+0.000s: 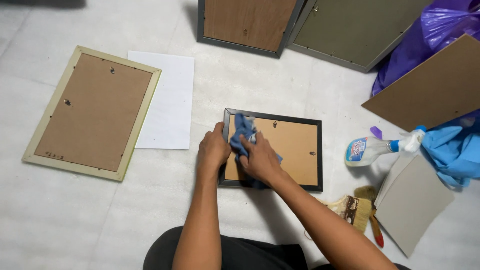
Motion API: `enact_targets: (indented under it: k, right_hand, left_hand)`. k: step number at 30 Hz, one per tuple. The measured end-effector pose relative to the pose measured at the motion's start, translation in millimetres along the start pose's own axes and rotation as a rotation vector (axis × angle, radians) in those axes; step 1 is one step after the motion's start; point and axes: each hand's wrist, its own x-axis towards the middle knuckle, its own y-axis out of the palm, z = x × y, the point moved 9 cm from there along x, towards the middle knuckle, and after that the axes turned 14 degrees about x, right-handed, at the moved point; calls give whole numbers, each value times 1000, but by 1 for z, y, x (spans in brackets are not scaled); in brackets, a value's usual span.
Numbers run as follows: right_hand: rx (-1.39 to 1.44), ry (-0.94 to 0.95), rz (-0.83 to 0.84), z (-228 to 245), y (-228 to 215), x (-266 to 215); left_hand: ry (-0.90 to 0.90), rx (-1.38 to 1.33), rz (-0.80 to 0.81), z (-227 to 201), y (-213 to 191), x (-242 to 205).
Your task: Cleaning and assembling picture frames using a cloth and brush
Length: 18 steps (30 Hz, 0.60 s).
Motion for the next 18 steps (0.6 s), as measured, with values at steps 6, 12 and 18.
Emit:
enact_targets:
  k: [6,12,18]
  right_hand:
    - [-10,248,-28,-82,-41,-49]
    - [-15,261,269,-70,-19,-105]
    - [-138,339,557,-75,-30,-164]
  left_hand:
    - [12,12,-19,4,9,6]
    - [13,28,-3,2,6,0]
    - [9,69,-27,6,16,15]
